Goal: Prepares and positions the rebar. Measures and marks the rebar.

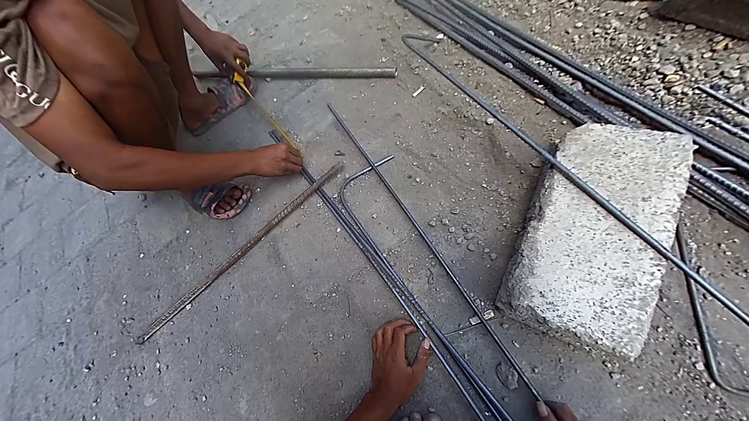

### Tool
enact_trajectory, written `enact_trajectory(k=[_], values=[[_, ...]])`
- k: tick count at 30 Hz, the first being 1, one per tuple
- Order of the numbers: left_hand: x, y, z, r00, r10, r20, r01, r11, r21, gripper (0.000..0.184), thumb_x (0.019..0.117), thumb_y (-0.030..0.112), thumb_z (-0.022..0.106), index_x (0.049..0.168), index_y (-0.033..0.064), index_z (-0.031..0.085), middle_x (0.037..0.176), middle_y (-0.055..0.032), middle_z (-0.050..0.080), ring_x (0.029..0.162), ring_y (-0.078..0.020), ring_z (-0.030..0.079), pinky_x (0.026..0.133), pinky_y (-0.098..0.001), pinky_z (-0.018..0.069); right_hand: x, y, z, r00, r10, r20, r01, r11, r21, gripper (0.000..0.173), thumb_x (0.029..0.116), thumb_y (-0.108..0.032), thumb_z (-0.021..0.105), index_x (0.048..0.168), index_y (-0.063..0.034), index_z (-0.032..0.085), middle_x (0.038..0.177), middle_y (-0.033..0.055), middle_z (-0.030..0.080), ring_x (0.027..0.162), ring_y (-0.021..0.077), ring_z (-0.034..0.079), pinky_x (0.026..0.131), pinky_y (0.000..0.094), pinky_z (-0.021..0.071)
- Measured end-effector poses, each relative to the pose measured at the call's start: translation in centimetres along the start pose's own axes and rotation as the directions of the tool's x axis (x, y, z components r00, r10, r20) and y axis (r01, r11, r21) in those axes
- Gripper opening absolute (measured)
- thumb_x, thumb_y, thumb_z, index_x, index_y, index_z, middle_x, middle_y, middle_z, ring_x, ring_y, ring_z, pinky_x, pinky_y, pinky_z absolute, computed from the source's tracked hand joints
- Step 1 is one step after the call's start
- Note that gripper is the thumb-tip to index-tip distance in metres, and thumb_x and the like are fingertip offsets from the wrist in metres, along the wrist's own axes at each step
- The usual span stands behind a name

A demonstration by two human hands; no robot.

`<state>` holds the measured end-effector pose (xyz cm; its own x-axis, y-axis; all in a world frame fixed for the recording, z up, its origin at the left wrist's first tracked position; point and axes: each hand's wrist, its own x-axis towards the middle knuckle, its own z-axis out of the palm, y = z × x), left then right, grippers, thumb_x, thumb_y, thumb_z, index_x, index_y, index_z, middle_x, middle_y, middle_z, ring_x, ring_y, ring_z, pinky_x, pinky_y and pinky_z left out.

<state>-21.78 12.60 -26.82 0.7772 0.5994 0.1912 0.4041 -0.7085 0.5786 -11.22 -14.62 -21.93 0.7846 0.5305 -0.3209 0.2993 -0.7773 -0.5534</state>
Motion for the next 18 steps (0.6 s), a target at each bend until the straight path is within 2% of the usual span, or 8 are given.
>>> enact_trajectory(k=[18], values=[[-0.02, -0.06, 0.08, 1.000, 0.000, -0.007, 0.000, 1.000, 0.000, 0.038, 0.1005, 0.044, 0.056, 0.115, 0.0122, 0.071, 0.126, -0.0081, 0.068, 0.121, -0.0265, 0.061, 0.107, -0.0454, 0.0442, -0.01, 0.19, 0.16, 1.000, -0.004, -0.001, 0.004, 1.000, 0.004, 0.046, 0.1103, -0.031, 0.040, 0.117, 0.0040, 0.068, 0.093, 0.0251, 0.074, 0.083, 0.0435, 0.074, 0.072, 0.0626, 0.0557]])
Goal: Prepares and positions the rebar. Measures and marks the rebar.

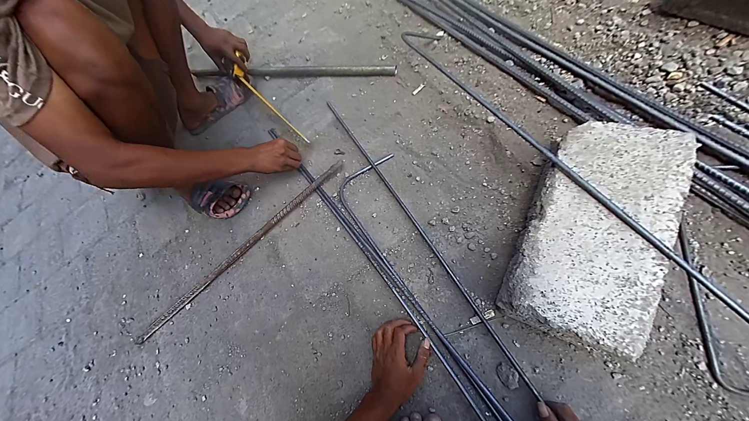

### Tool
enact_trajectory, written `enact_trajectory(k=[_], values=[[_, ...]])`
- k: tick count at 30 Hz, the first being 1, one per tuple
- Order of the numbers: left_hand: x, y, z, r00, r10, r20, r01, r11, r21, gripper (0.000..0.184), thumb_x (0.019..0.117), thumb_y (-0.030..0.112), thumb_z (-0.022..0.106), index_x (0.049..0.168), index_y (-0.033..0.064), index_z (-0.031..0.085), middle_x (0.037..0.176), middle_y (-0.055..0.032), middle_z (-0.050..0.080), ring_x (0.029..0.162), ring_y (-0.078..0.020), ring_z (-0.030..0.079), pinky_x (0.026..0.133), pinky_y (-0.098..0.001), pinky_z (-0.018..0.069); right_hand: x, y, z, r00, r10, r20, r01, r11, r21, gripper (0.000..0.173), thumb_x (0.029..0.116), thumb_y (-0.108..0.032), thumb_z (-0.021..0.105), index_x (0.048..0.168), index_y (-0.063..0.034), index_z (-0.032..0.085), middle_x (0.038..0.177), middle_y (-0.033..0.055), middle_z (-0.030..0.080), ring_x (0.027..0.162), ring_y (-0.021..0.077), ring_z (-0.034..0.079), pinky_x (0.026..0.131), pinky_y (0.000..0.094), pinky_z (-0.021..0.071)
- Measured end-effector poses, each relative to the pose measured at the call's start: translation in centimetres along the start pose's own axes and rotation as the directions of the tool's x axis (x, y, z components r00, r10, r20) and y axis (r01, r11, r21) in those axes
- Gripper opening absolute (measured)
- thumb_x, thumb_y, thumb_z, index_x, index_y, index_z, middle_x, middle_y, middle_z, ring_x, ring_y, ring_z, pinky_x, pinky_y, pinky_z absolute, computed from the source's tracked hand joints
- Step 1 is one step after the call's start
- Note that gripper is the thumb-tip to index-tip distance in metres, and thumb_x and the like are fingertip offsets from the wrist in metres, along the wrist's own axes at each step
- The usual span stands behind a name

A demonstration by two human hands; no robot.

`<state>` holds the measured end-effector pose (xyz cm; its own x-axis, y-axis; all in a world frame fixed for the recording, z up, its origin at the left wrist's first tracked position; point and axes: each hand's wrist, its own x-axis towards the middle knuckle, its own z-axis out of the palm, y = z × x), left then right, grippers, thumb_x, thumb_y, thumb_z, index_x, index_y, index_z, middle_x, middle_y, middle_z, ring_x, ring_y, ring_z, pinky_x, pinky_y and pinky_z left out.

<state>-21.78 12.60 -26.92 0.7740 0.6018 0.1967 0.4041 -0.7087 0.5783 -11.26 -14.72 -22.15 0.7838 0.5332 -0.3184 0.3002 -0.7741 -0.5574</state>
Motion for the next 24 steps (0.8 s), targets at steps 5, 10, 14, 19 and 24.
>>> enact_trajectory(k=[5, 10, 14, 19, 24], values=[[-0.1, -0.1, 0.0, 1.000, -0.001, 0.011, 0.001, 1.000, 0.005, 0.038, 0.1010, 0.043, 0.054, 0.116, 0.0119, 0.071, 0.127, -0.0081, 0.068, 0.122, -0.0263, 0.061, 0.108, -0.0449, 0.0440, -0.1, 0.1, 0.1, 1.000, -0.009, -0.011, 0.009, 1.000, -0.003, 0.046, 0.1104, -0.031, 0.040, 0.116, 0.0037, 0.069, 0.092, 0.0248, 0.074, 0.082, 0.0448, 0.073, 0.070, 0.0620, 0.0558], [0.0, 0.0, 0.0, 1.000, -0.010, 0.015, 0.010, 1.000, 0.006, 0.038, 0.1007, 0.044, 0.055, 0.116, 0.0125, 0.071, 0.127, -0.0075, 0.068, 0.122, -0.0264, 0.060, 0.108, -0.0447, 0.0439, 0.0, 0.1, 0.1, 1.000, -0.013, -0.021, 0.013, 1.000, 0.001, 0.045, 0.1102, -0.031, 0.041, 0.116, 0.0041, 0.069, 0.092, 0.0252, 0.074, 0.081, 0.0443, 0.074, 0.070, 0.0622, 0.0558], [0.1, 0.1, -0.2, 1.000, -0.014, 0.028, 0.014, 1.000, -0.005, 0.039, 0.1011, 0.043, 0.055, 0.116, 0.0116, 0.071, 0.128, -0.0087, 0.068, 0.123, -0.0278, 0.060, 0.107, -0.0461, 0.0444, 0.0, -0.4, -0.2, 1.000, -0.006, -0.011, 0.006, 1.000, 0.001, 0.045, 0.1104, -0.030, 0.041, 0.117, 0.0051, 0.068, 0.093, 0.0259, 0.074, 0.084, 0.0458, 0.073, 0.072, 0.0630, 0.0557], [0.0, 0.3, -0.2, 1.000, 0.008, 0.009, -0.008, 1.000, -0.011, 0.043, 0.1000, 0.045, 0.056, 0.118, 0.0080, 0.069, 0.130, -0.0134, 0.066, 0.123, -0.0304, 0.060, 0.107, -0.0466, 0.0448, 0.0, -0.3, -0.2, 1.000, -0.008, -0.012, 0.007, 1.000, -0.011, 0.045, 0.1103, -0.030, 0.041, 0.116, 0.0050, 0.069, 0.093, 0.0257, 0.074, 0.083, 0.0453, 0.074, 0.071, 0.0626, 0.0558], [-0.4, 1.2, 0.1, 0.988, 0.146, -0.048, -0.149, 0.987, -0.053, 0.046, 0.1011, 0.046, 0.056, 0.126, 0.0079, 0.061, 0.142, -0.0197, 0.058, 0.139, -0.0310, 0.051, 0.116, -0.0436, 0.0393, 0.0, -0.3, -0.2, 1.000, -0.006, -0.018, 0.006, 1.000, 0.002, 0.044, 0.1101, -0.029, 0.042, 0.117, 0.0053, 0.069, 0.094, 0.0260, 0.074, 0.083, 0.0450, 0.074, 0.072, 0.0622, 0.0561]])
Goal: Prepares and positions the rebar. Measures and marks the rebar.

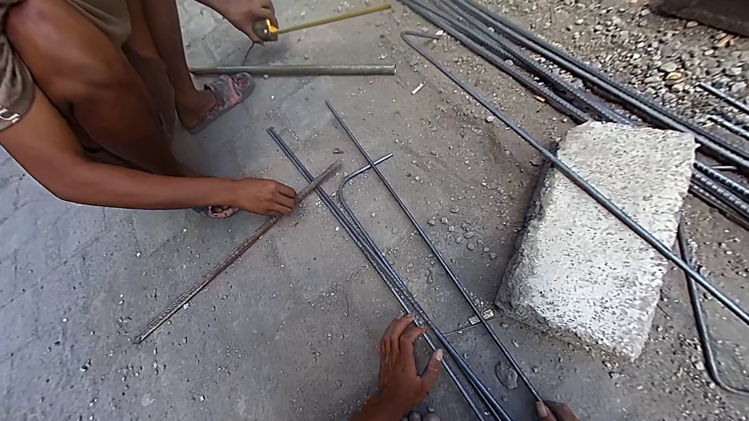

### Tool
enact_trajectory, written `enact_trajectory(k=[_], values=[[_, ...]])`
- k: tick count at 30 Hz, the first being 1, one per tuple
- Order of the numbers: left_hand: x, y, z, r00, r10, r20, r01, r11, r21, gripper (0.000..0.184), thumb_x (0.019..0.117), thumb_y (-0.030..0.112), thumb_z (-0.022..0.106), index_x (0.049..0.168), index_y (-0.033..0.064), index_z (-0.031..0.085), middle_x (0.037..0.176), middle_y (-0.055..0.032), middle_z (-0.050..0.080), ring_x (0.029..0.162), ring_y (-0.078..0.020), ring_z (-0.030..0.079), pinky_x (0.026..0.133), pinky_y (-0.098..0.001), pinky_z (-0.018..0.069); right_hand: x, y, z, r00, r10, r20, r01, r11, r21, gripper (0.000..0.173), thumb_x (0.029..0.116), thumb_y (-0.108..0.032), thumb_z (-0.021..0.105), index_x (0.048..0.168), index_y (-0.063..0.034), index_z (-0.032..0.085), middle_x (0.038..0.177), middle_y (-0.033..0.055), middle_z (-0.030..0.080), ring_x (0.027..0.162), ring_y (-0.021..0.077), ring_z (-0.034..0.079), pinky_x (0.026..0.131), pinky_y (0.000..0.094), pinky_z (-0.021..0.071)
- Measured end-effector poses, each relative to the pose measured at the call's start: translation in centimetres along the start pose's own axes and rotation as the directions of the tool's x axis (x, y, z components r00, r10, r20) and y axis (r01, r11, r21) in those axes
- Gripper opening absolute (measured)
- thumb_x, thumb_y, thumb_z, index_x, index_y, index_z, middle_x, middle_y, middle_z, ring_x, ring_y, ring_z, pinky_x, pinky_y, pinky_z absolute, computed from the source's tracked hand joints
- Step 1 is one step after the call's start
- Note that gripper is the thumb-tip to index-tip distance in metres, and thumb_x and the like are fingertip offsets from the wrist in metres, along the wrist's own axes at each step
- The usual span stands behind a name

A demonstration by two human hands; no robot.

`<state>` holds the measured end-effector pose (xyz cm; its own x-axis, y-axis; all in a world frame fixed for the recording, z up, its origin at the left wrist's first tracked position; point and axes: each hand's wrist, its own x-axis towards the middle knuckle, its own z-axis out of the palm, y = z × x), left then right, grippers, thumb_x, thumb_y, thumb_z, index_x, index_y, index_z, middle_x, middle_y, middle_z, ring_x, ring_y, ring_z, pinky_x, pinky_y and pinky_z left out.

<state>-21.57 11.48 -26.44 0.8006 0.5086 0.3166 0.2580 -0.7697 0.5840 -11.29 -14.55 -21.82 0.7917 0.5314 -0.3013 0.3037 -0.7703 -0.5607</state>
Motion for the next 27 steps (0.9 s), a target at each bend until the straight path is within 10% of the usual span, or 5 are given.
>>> enact_trajectory(k=[6, 27], values=[[-0.20, 0.79, 0.04, 0.958, 0.062, 0.282, -0.053, 0.998, -0.037, 0.050, 0.1036, 0.050, 0.050, 0.137, 0.0147, 0.061, 0.154, -0.0115, 0.051, 0.151, -0.0298, 0.036, 0.124, -0.0437, 0.0279, 0.05, 0.09, -0.11, 1.000, -0.008, 0.019, 0.008, 1.000, -0.006, 0.046, 0.1103, -0.031, 0.041, 0.116, 0.0051, 0.069, 0.092, 0.0252, 0.074, 0.082, 0.0448, 0.074, 0.071, 0.0617, 0.0562], [0.05, 0.79, 0.07, 0.963, 0.054, 0.265, -0.040, 0.998, -0.056, 0.046, 0.1029, 0.046, 0.053, 0.135, 0.0165, 0.064, 0.153, -0.0087, 0.054, 0.150, -0.0274, 0.038, 0.124, -0.0436, 0.0275, 0.12, 0.25, 0.14, 1.000, -0.004, -0.005, 0.004, 0.999, -0.049, 0.049, 0.1100, -0.035, 0.039, 0.114, 0.0018, 0.071, 0.088, 0.0224, 0.074, 0.079, 0.0429, 0.074, 0.068, 0.0609, 0.0561]])
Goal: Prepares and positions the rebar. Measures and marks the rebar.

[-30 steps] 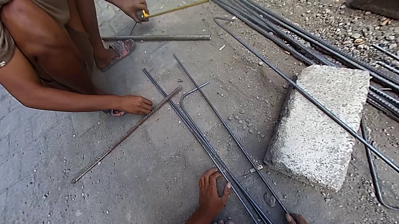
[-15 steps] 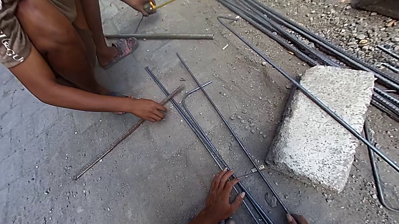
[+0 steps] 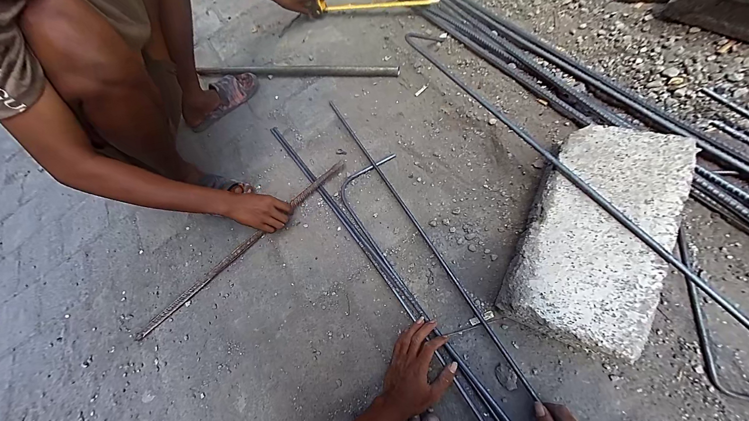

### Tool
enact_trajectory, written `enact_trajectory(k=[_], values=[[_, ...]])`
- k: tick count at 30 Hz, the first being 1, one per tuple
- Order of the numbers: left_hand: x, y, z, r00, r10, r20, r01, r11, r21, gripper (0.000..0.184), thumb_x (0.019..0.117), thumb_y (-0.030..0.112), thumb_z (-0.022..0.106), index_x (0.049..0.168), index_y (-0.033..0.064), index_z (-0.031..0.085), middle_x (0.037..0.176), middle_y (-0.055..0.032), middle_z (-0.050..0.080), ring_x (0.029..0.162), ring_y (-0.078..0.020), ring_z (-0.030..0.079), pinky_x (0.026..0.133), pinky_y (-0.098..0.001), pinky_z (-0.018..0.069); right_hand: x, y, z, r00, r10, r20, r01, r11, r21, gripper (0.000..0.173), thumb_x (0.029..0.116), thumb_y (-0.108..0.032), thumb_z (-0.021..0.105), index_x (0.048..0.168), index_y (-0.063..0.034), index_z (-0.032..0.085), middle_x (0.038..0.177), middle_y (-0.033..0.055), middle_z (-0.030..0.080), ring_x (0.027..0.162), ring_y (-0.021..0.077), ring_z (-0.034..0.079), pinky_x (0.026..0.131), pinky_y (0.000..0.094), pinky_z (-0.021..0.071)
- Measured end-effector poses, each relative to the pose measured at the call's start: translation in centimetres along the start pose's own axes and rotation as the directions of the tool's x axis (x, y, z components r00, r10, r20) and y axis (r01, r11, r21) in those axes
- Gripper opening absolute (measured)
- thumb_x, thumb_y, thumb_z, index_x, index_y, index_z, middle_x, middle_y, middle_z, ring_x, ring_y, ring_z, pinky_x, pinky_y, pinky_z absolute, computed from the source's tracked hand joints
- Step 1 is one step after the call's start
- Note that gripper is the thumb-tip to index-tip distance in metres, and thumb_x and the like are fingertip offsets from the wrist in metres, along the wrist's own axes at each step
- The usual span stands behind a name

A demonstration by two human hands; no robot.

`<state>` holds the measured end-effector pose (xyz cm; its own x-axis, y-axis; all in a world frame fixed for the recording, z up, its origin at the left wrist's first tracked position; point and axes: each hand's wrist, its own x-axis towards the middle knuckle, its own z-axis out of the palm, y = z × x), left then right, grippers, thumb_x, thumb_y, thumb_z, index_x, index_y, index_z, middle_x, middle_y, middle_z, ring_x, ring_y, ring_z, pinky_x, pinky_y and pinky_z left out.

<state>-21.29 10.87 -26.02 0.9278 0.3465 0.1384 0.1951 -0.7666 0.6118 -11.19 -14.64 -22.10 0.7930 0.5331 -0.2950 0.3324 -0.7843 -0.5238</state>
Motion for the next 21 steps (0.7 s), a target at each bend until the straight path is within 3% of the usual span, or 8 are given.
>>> enact_trajectory(k=[21], values=[[0.03, 0.14, -0.17, 1.000, -0.012, 0.017, 0.011, 1.000, 0.003, 0.046, 0.1033, 0.047, 0.051, 0.136, 0.0170, 0.064, 0.153, -0.0082, 0.053, 0.150, -0.0276, 0.038, 0.123, -0.0446, 0.0284, -0.01, 0.27, 0.31, 0.999, -0.030, -0.040, 0.031, 0.999, 0.018, 0.048, 0.1096, -0.035, 0.041, 0.111, 0.0019, 0.071, 0.085, 0.0220, 0.074, 0.076, 0.0415, 0.074, 0.066, 0.0602, 0.0557]])
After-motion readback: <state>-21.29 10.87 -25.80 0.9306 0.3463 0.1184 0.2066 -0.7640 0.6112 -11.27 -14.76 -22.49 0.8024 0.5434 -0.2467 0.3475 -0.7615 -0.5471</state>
